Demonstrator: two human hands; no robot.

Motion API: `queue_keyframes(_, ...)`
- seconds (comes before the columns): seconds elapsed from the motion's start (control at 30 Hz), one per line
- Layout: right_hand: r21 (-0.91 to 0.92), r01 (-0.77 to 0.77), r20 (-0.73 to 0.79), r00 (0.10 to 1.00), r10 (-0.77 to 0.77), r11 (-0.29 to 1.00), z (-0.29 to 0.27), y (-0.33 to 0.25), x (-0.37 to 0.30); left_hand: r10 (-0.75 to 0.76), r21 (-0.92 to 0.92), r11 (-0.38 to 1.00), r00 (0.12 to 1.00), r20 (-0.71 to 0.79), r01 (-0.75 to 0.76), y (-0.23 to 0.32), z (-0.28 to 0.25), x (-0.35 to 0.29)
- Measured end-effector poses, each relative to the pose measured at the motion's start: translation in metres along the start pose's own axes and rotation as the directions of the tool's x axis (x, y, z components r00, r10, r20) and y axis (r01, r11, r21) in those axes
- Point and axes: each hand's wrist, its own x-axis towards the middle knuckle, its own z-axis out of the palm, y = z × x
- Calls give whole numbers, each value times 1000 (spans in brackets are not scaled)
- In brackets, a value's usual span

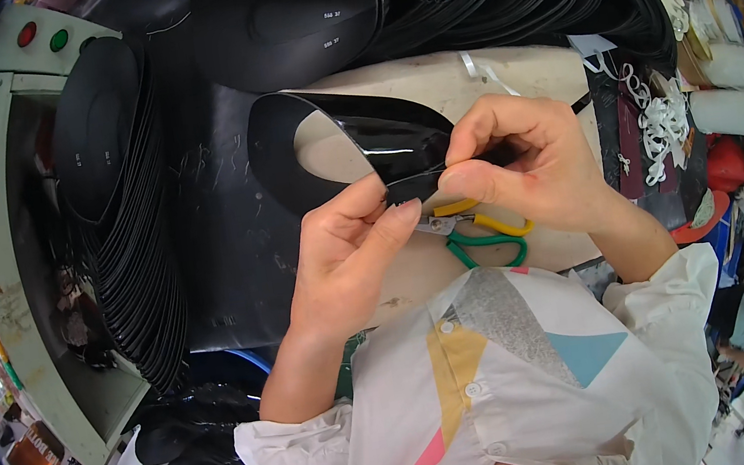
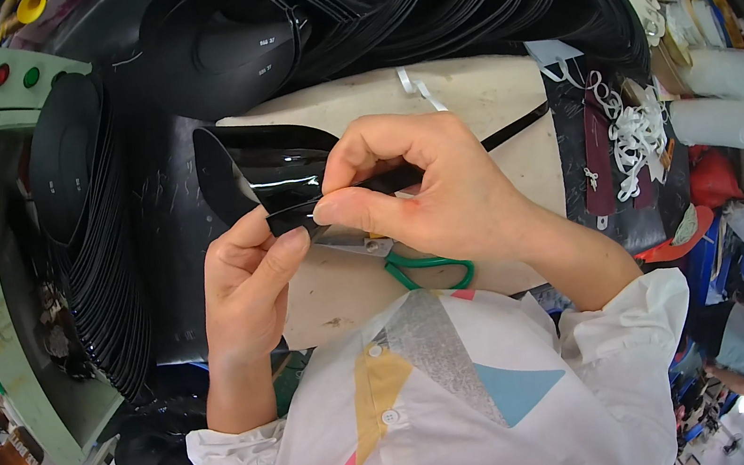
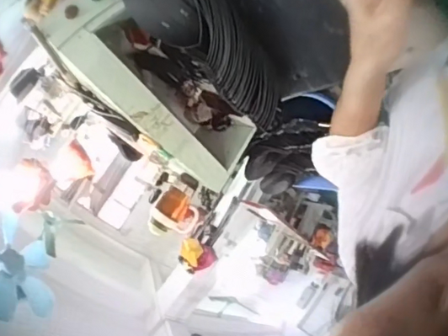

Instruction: Cutting and assembling shoe component pieces using scissors and manual manipulation.

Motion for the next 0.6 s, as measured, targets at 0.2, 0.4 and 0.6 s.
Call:
queue_keyframes(0.2, -5, -31, -21, 999, 31, 999, 2, 0, -1, -6, 6, 1000, 986, -167, 7, 6, 23, 3)
queue_keyframes(0.4, -93, -36, -45, 998, 32, 995, 8, 1, -2, 126, 293, 955, 961, -247, -50, -5, 17, 1)
queue_keyframes(0.6, -688, 262, 45, 946, -320, 677, -6, -8, -14, 308, 479, 871, 878, -366, -106, -16, 11, 0)
